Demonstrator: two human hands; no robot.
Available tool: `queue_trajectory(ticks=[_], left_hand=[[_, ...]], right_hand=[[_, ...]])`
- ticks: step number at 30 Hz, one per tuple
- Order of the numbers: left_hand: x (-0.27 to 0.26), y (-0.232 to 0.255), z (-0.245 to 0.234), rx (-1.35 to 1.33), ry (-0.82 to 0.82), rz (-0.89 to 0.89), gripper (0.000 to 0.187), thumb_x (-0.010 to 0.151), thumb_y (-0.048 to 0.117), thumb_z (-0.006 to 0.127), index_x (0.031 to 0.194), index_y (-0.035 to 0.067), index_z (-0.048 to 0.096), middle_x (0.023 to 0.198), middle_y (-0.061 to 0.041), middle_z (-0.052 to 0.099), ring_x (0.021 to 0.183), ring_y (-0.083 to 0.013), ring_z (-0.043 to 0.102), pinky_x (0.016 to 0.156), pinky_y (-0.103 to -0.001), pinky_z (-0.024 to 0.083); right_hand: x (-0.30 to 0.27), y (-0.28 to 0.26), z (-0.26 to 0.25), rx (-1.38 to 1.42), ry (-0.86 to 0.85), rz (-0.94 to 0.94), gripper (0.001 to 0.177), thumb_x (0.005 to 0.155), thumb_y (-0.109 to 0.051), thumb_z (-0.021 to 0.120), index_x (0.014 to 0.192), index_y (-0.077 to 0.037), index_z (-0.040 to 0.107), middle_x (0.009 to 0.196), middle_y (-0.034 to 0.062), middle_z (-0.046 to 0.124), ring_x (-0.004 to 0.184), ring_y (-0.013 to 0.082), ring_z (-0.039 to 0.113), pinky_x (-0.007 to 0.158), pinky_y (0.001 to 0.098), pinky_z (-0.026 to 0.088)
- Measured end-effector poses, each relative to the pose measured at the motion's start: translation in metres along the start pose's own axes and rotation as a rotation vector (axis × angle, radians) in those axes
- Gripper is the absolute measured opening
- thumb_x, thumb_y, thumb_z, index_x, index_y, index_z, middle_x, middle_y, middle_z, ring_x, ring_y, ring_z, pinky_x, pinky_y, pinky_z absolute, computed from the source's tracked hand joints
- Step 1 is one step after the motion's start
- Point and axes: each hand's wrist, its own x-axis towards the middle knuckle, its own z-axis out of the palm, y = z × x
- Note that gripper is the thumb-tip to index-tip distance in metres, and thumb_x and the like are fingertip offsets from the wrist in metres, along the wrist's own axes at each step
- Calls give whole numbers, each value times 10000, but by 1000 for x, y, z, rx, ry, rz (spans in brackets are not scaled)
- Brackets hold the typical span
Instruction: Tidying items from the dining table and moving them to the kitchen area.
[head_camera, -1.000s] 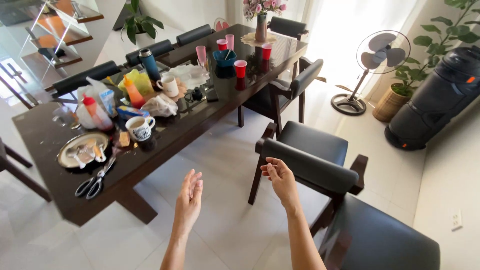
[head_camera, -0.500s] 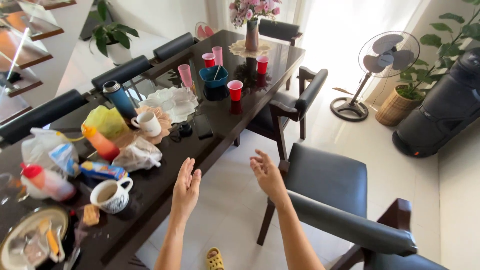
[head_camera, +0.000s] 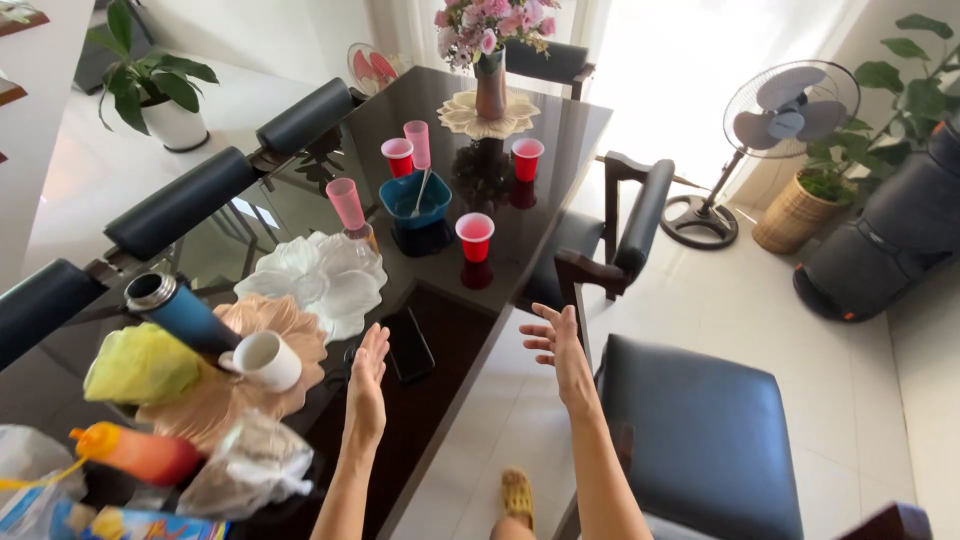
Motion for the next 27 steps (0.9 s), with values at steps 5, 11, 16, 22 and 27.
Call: queue_trajectory(ticks=[5,11,16,22,27], left_hand=[[91,-49,6,29,5,-5,675,1031,425,230,1595,56,267,1655,-139,337,1541,-263,290,1242,-396,192],[223,-86,53,69,18,-11,773,1011,523,337,1591,21,242,1658,-140,326,1536,-254,304,1225,-365,228],[320,-140,93,100,70,-66,892,994,669,291,1590,6,277,1646,-166,364,1526,-273,341,1224,-383,244],[387,-203,119,-13,66,-448,1078,867,832,201,1618,61,151,1671,-186,269,1495,-371,376,1202,-524,278],[408,-225,131,-35,96,-623,1221,738,944,125,1635,119,187,1666,-180,264,1477,-413,378,1184,-598,285]], right_hand=[[123,19,6,44,-84,-18,852,959,-712,203,1471,-117,535,1196,103,726,1041,188,633,895,357,467],[270,24,18,4,-125,4,732,1003,-619,307,1490,-109,498,1238,108,699,1068,189,626,864,348,495],[368,52,22,-53,-135,88,736,1012,-614,280,1515,-115,480,1323,128,663,1114,221,599,874,356,501],[441,101,32,-184,-200,287,777,979,-661,249,1573,-171,357,1491,88,542,1256,248,566,970,399,487],[518,277,25,-476,-213,-28,632,861,-116,542,1493,-126,560,1401,132,705,1297,248,653,1106,366,481]])
